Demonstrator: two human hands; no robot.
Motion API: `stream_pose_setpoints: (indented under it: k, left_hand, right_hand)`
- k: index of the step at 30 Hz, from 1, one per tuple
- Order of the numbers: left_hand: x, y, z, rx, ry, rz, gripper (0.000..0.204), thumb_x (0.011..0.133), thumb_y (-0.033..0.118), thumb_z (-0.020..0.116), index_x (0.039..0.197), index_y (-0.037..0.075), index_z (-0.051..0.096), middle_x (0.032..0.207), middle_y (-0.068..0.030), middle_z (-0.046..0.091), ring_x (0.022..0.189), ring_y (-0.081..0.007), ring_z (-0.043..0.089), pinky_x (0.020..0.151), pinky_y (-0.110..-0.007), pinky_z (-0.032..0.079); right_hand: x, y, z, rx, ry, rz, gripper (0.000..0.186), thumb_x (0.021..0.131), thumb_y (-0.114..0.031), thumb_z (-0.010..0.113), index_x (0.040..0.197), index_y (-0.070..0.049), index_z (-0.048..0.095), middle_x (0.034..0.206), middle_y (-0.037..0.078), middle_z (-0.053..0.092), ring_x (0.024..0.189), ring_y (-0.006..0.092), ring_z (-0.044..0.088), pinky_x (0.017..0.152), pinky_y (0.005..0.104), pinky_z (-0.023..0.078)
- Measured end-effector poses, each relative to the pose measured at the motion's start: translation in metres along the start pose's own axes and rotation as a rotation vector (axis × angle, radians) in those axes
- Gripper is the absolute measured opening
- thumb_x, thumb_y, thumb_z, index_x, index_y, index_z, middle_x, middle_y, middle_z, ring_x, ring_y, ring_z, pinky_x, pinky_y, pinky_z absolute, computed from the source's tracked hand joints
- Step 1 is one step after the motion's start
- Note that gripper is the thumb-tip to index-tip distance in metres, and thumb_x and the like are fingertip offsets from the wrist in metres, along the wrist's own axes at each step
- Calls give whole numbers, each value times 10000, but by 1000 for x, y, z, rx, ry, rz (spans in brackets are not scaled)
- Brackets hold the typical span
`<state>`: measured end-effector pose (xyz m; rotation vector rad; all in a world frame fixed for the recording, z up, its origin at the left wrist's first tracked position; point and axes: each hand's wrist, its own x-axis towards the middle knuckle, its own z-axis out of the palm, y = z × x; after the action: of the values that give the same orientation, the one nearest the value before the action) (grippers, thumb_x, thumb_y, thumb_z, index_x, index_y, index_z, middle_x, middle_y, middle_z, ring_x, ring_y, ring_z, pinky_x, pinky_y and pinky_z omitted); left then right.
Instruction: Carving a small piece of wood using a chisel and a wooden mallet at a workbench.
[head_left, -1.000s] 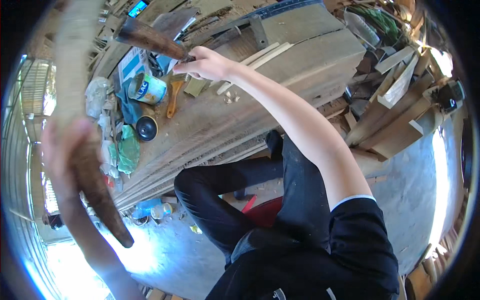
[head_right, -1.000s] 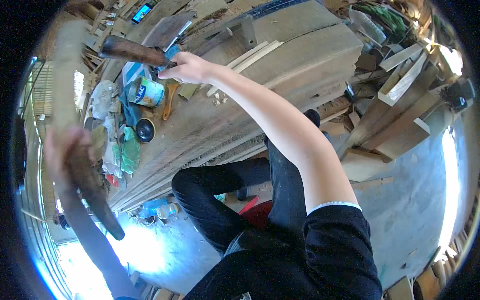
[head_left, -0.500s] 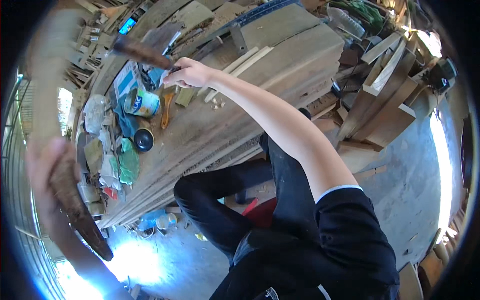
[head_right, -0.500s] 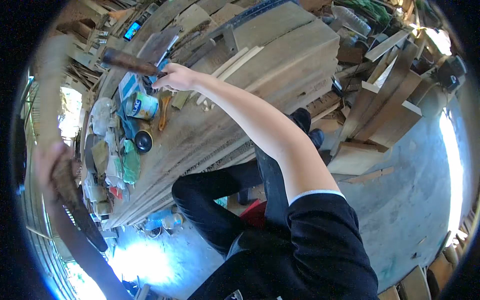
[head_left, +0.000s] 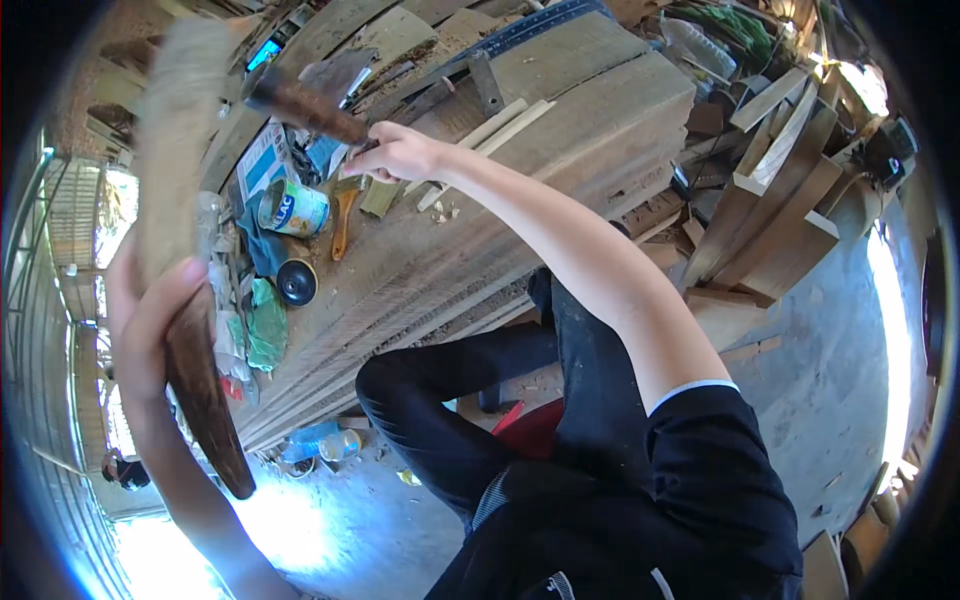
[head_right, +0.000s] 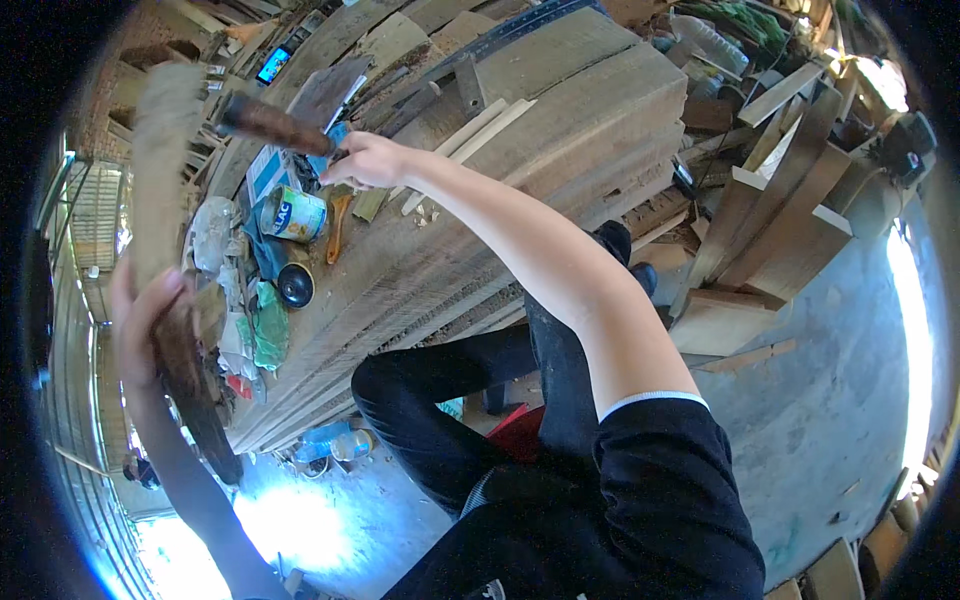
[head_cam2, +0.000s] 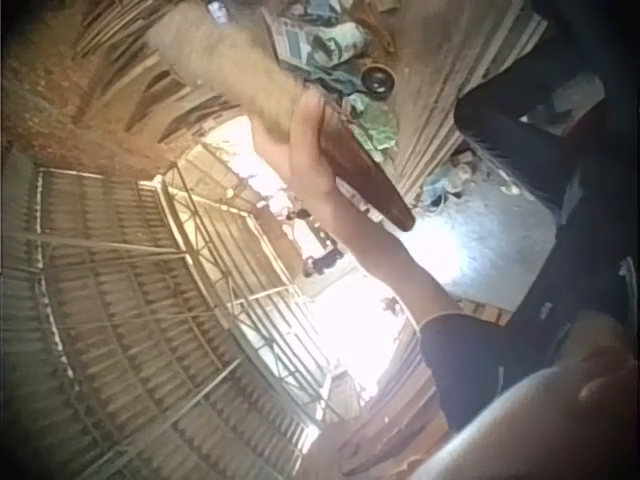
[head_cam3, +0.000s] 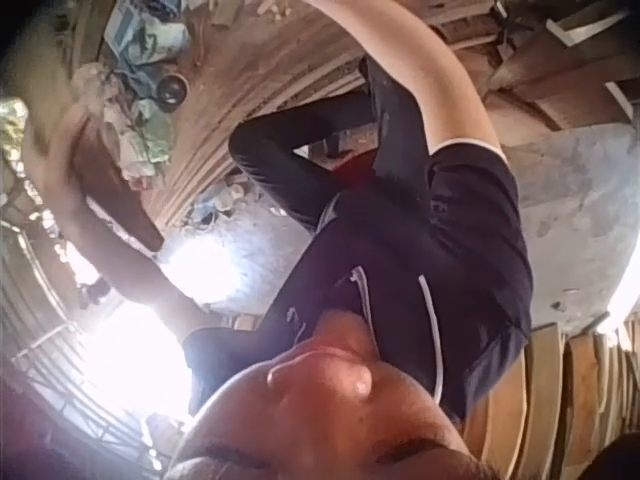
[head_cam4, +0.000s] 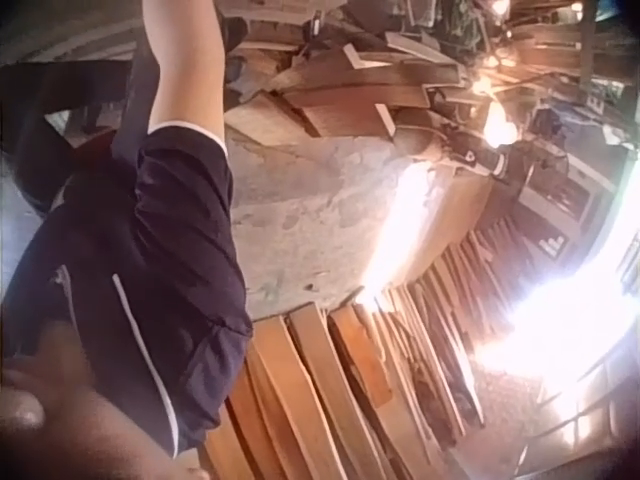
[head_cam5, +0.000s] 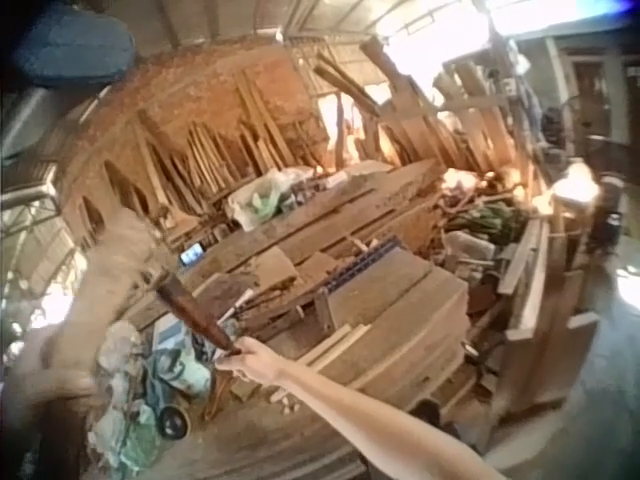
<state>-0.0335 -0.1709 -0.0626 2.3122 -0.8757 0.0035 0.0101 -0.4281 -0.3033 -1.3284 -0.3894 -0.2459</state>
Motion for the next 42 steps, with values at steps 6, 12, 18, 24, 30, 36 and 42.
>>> stream_pose_setpoints:
  k: [6,12,18,24,30,36,42]
  left_hand:
    - [8,14,-107,-41,105,127,417,852,341,546,1061,-21,536,900,-111,567,830,-158,551,727,-250,451]
    - [38,-10,-14,288,76,106,387,845,334,605,1036,0,565,921,-78,586,830,-123,548,729,-263,453]
    - [19,-42,32,-109,-125,-15,489,746,242,703,1117,-27,533,908,-77,597,787,-139,566,715,-266,454]
    - [31,-122,90,201,37,0,469,708,274,747,1025,-27,578,885,-123,659,771,-206,621,751,-346,481]
    - [41,-144,86,-77,-22,18,332,812,256,683,988,-9,586,813,-99,650,714,-133,609,639,-253,469]
    - [38,-13,-10,-447,258,368,428,955,359,398,1077,-32,527,792,-108,575,691,-188,576,586,-287,462]
    - [65,3,8,482,-67,156,457,842,323,651,1132,-19,563,1023,-102,582,892,-138,546,788,-264,436]
  right_hand:
    - [4,5,-1,-30,38,8,308,866,-239,627,607,-84,566,483,-53,352,446,75,306,446,280,225]
    - [6,0,5,-80,74,15,305,866,-232,625,612,-71,576,482,-51,367,434,69,309,437,285,222]
    - [3,-6,6,-128,38,114,387,854,-261,640,546,-89,481,493,-39,416,440,72,355,440,283,261]
    - [-6,-11,8,-243,123,36,367,842,-302,650,576,-72,545,521,-23,451,489,80,419,461,274,306]
    - [-9,-7,6,-271,109,-46,394,857,-311,631,557,-83,517,511,-35,416,475,75,375,461,276,288]
    - [-1,-2,4,-190,92,31,425,860,-299,631,522,-105,461,496,-45,391,454,80,354,453,284,263]
    - [3,-2,-1,-239,107,74,337,819,-285,656,666,3,572,548,12,471,531,123,453,512,312,348]
